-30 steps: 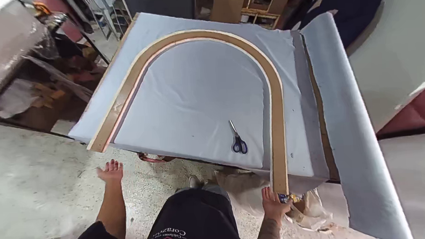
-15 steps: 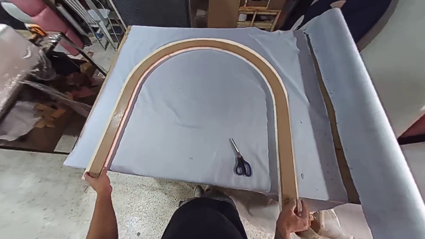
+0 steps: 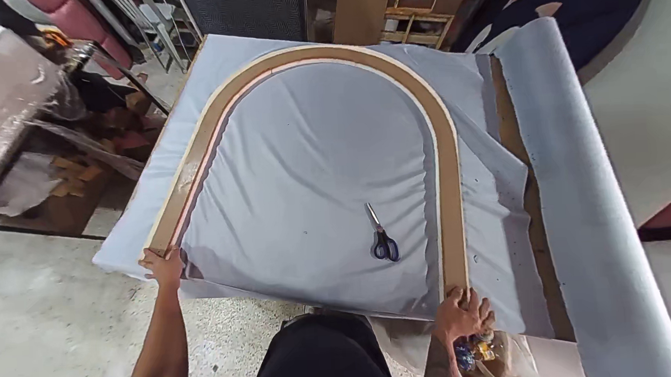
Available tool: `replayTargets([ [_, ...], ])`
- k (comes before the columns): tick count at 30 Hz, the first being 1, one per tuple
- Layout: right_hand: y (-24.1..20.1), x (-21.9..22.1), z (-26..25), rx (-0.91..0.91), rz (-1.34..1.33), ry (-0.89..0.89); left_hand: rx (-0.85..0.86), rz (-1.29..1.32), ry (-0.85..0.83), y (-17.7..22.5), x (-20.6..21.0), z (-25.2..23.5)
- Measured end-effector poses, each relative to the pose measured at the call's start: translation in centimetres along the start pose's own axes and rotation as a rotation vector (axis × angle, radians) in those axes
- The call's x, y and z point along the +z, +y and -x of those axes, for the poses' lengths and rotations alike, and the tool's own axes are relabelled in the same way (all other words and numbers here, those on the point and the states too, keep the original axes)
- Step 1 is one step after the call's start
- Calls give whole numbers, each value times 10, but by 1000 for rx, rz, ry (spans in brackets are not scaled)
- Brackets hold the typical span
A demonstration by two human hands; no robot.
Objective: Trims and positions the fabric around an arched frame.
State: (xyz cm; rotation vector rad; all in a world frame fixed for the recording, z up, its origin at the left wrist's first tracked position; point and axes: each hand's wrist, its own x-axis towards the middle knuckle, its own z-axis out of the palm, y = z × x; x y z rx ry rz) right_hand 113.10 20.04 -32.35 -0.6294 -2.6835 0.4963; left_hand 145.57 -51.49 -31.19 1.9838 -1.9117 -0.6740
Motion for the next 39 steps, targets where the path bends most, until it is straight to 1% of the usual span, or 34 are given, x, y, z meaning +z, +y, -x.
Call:
replayTargets([
  [2,-16,6,-9,-2,49,-33,11,-69,4,11,8,-6],
  [5,-32,25,-26,-2,36,-31,35,-125,-40,22,16,-22],
  [8,-47,37,-41,12,50,-72,68,-99,-122,35,11,-36],
  [12,-57,41,-47,37,45,-93,117,-48,-210,40,7,-51],
  [15,-70,49,-56,39,27,-76,136,-77,-251,51,8,-62],
  [17,-77,49,-55,19,29,-96,139,-97,-276,53,5,-66],
  [19,-74,45,-52,-44,61,-162,149,-100,-301,48,1,-67],
  [21,-62,35,-45,-168,81,-253,184,-155,-299,33,-6,-62],
  [23,-52,28,-41,-244,4,-269,253,-171,-281,25,-7,-56],
  [26,-27,16,-23,-250,-87,-268,333,-191,-234,0,-6,-50],
  [28,-17,5,-6,-262,-139,-277,382,-305,-187,-22,-5,-58],
  [30,-9,-1,3,-234,-110,-269,401,-402,-154,-34,-1,-65],
  [34,26,-3,9,-187,12,-282,360,-441,-181,-54,-18,-65],
  [37,36,-11,5,-177,70,-319,314,-439,-202,-66,-33,-84],
  [39,30,-24,2,-189,92,-360,281,-517,-297,-66,-55,-98],
])
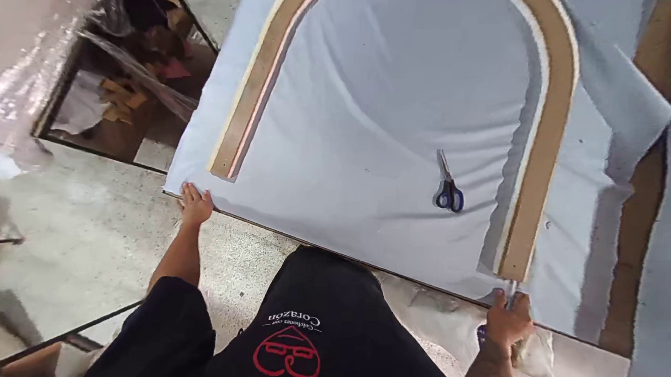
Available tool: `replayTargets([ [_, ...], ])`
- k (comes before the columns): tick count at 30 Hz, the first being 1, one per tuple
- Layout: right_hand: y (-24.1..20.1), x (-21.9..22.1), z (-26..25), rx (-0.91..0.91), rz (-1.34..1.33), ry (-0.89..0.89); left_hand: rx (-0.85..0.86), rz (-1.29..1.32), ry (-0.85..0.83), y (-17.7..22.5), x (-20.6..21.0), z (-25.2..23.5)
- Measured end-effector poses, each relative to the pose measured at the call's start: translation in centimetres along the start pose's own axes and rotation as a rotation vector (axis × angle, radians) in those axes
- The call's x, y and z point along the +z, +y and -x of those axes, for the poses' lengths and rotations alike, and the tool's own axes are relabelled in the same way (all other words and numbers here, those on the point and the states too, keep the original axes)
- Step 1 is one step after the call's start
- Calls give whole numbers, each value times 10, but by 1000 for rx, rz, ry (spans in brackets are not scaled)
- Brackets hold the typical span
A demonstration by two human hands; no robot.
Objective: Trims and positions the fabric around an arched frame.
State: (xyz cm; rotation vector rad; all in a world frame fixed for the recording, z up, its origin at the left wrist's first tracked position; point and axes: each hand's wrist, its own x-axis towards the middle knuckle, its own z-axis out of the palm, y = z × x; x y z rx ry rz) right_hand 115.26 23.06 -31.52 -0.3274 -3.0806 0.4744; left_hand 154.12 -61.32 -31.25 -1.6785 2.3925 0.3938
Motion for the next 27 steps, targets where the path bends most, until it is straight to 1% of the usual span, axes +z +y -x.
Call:
replayTargets([
  [1,-10,-11,2,0,-6,-48,5,-56,-48,-4,-15,1],
  [2,-20,-24,7,21,-33,-90,19,-109,-54,-1,-29,3],
  [3,-26,-36,12,64,-48,-90,41,-136,-20,11,-40,5],
  [5,-30,-60,28,204,-38,-46,126,-61,138,49,-52,12],
  [6,-32,-64,32,275,-60,-17,194,10,217,74,-59,14],
  [8,-19,-50,30,423,-173,67,382,155,309,131,-53,24],
  [9,-18,-44,31,503,-280,69,506,199,310,159,-44,37],
  [10,-17,-38,30,569,-392,55,643,254,266,189,-29,50],
  [12,-12,-28,27,662,-569,24,918,330,67,258,5,84],
  [13,-10,-25,26,669,-579,20,1037,351,-49,293,23,105],
  [16,-12,-25,24,604,-432,38,1302,312,-378,386,64,183],
  [17,-14,-26,17,602,-388,38,1377,274,-462,414,73,209],
  [19,-16,-23,3,650,-374,-7,1509,227,-564,464,88,260],
  [21,-22,-24,-4,687,-461,-52,1587,218,-603,517,102,305],
  [23,-20,-22,-11,766,-683,-74,1625,193,-588,585,117,350],
  [25,-18,-24,-16,887,-1003,-124,1687,166,-516,659,141,394],
  [27,-15,-28,-23,925,-1208,-198,1755,155,-430,731,178,434],
])
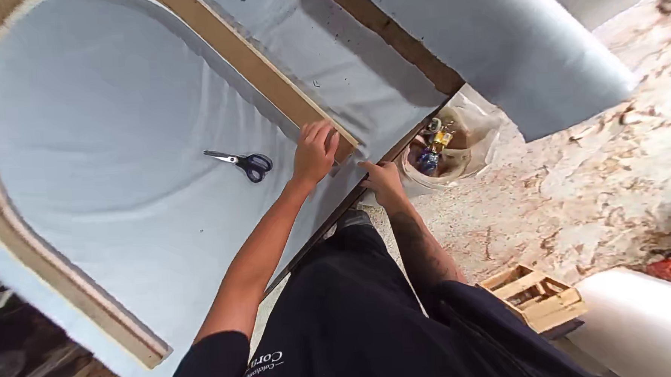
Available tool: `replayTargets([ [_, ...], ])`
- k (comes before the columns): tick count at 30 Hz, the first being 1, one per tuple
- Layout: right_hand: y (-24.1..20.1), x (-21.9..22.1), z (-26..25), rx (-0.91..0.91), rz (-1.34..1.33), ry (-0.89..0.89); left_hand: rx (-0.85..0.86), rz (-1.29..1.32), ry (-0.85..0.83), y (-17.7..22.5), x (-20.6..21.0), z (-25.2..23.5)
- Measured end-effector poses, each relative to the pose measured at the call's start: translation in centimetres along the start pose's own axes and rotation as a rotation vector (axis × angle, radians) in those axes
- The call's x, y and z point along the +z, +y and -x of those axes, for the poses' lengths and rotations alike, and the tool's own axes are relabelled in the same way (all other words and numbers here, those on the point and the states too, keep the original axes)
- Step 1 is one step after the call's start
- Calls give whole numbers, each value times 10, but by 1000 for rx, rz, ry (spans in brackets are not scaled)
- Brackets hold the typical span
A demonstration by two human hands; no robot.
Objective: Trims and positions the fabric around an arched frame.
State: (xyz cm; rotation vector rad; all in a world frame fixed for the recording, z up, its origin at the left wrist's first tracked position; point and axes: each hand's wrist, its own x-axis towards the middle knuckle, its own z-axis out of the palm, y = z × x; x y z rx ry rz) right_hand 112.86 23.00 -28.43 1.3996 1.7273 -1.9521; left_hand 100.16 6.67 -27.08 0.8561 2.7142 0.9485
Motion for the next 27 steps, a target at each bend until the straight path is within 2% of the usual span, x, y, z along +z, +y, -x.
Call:
replayTargets([
  [2,-10,0,-10,31,-44,-80,-9,-121,-49,1,35,-66],
  [4,-18,1,-18,55,-49,-142,-109,-246,-91,0,61,-95],
  [6,-25,-1,-21,63,-49,-227,-183,-354,-76,2,72,-102],
  [10,-27,-14,-33,143,-11,-390,-204,-411,-95,3,76,-103],
  [14,-43,-26,-46,209,91,-486,-184,-476,-71,2,85,-105],
  [21,-48,-29,-62,218,198,-653,-174,-497,-85,2,86,-107],
  [24,-51,-40,-62,146,176,-720,-183,-436,-95,4,83,-105],
  [27,-35,-50,-64,48,276,-665,-170,-423,-117,4,86,-100],
])
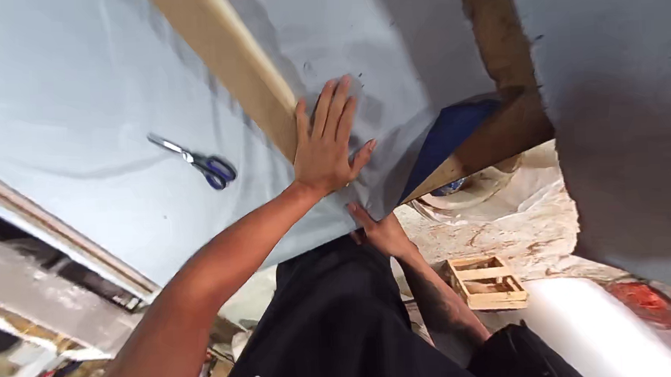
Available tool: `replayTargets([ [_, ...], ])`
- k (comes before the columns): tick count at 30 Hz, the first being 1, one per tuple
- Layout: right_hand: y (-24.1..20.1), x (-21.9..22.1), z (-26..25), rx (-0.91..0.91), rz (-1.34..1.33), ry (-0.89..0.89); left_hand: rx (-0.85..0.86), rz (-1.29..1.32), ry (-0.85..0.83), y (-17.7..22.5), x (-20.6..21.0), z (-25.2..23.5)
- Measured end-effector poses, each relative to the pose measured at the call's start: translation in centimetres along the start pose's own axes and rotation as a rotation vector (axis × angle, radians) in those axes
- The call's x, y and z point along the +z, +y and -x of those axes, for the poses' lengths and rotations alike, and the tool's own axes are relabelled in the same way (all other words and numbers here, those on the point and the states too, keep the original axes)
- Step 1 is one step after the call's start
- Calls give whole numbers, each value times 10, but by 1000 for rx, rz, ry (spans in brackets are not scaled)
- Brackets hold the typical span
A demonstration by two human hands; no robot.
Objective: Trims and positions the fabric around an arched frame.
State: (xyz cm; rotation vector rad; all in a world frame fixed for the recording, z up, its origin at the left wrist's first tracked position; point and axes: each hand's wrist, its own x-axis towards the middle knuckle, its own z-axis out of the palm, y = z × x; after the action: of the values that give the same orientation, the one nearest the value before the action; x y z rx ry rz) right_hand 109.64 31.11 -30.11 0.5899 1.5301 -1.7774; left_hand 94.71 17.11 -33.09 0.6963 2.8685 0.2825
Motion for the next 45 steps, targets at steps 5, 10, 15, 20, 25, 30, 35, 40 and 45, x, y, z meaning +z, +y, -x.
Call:
replayTargets([
  [5,-41,24,-14,-135,120,44,-19,250,149,-16,-3,8],
  [10,-86,51,-45,192,26,122,48,809,346,-42,-2,20],
  [15,-101,55,-61,215,34,78,315,765,121,-63,-13,30],
  [20,-115,50,-64,329,5,48,519,446,-34,-87,-17,58],
  [25,-120,56,-63,348,-25,56,294,362,114,-66,-10,77],
  [30,-117,55,-59,319,-108,43,233,303,143,-55,-15,90],
  [35,-114,67,-58,265,-178,139,245,325,171,-56,-12,90],
  [40,-102,108,-11,-95,384,230,293,405,239,-60,-6,89],
  [45,-88,132,26,-609,817,177,275,533,220,-66,-3,84],
])
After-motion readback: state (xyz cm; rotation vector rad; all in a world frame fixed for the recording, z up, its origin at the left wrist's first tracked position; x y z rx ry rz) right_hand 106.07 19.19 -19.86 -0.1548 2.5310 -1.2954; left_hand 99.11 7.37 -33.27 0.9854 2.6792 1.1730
